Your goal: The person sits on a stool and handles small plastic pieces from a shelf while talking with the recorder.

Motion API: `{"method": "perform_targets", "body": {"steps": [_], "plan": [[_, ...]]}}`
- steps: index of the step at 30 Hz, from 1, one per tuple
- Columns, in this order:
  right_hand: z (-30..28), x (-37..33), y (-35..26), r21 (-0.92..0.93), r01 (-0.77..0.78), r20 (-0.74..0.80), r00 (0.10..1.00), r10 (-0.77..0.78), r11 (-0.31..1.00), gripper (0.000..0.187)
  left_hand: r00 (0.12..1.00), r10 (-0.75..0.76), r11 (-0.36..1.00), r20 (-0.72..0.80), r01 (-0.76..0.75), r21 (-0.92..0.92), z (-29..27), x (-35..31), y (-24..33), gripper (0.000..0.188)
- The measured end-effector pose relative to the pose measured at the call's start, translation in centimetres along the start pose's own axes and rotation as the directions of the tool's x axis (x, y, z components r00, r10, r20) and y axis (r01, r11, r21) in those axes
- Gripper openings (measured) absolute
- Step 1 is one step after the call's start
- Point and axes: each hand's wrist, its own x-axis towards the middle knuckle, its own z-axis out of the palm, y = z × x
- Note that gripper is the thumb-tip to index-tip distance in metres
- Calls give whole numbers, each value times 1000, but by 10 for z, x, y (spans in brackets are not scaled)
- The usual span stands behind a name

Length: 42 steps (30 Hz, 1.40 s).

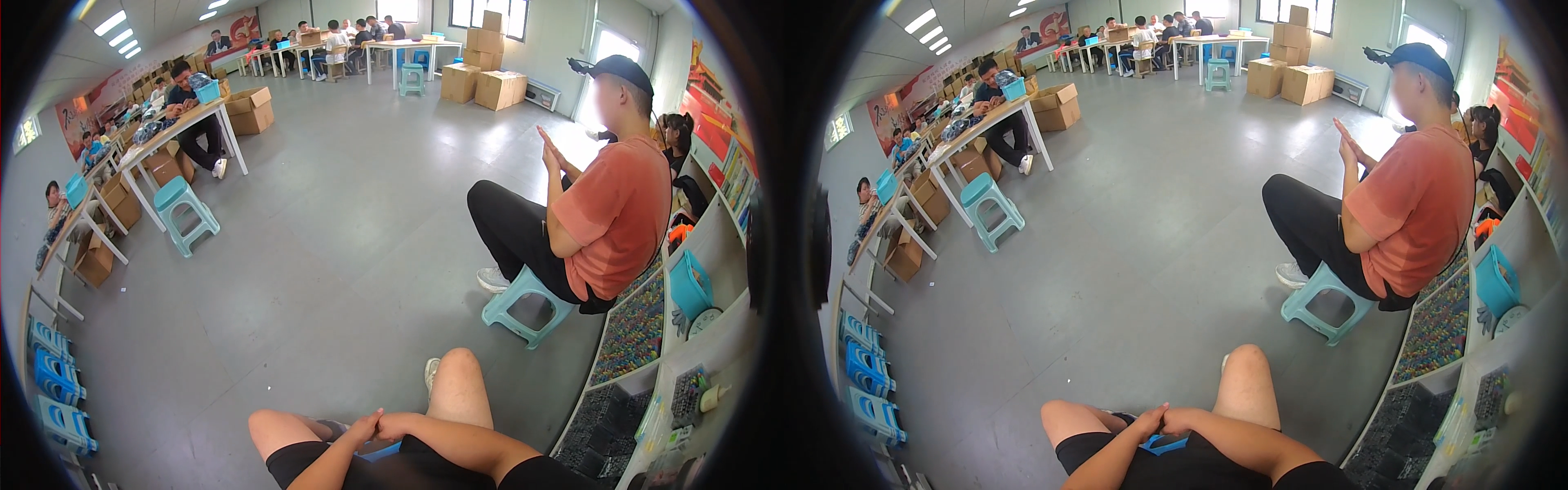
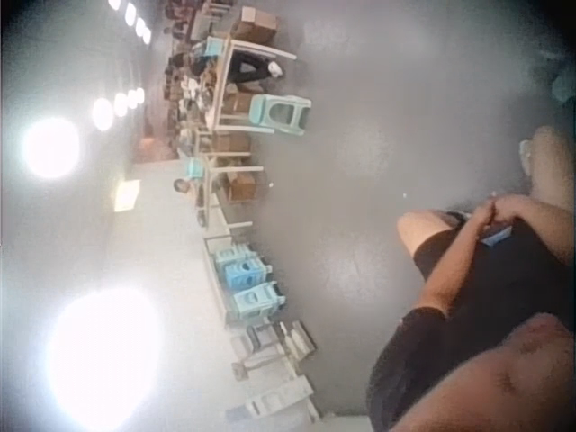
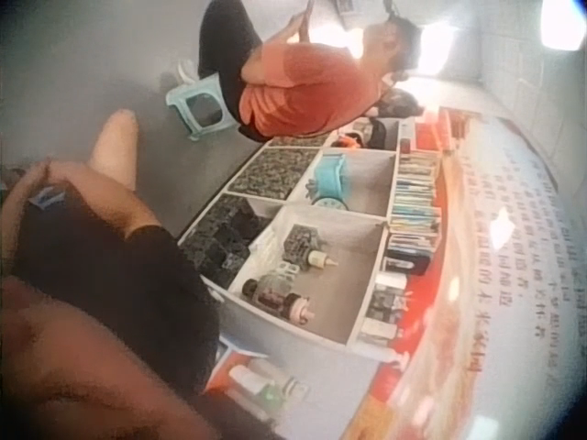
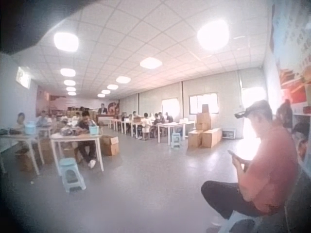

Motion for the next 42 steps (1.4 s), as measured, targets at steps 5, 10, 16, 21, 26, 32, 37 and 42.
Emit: {"method": "perform_targets", "body": {"steps": [5, 10, 16, 21, 26, 32, 37, 42], "plan": [[6, 8, 12, 30, -20, -20, 1000, 21, 999, 29, 999, 41, 999, -3, -41, 0, 2, -5, 4, 58], [11, 17, 23, 38, 4, -28, 1000, -3, 999, 30, 997, 72, 995, -16, -71, 71, -1, -1, 0, 61], [10, 16, 25, 27, 11, -26, 1000, -10, 1000, 29, 997, 71, 990, -14, -69, 127, 0, -8, 8, 62], [6, 7, 10, 54, -2, -27, 1000, 3, 999, 23, 997, 80, 991, -16, -77, 113, 0, -11, 8, 63], [1, 0, -2, 18, -9, -24, 1000, 10, 1000, 22, 999, 44, 998, 4, -44, 53, -2, 1, -3, 64], [-3, -11, -15, -82, 20, -66, 997, -25, 996, 23, 999, 31, 999, -12, -31, 25, -6, 11, -13, 54], [-7, -15, -28, -137, -10, -65, 998, 2, 991, 25, 998, 55, 997, 6, -55, 48, -11, 13, -17, 53], [-7, -16, -23, -137, -34, -61, 998, 26, 990, 28, 995, 98, 993, 7, -98, 72, -4, -9, 9, 54]]}}
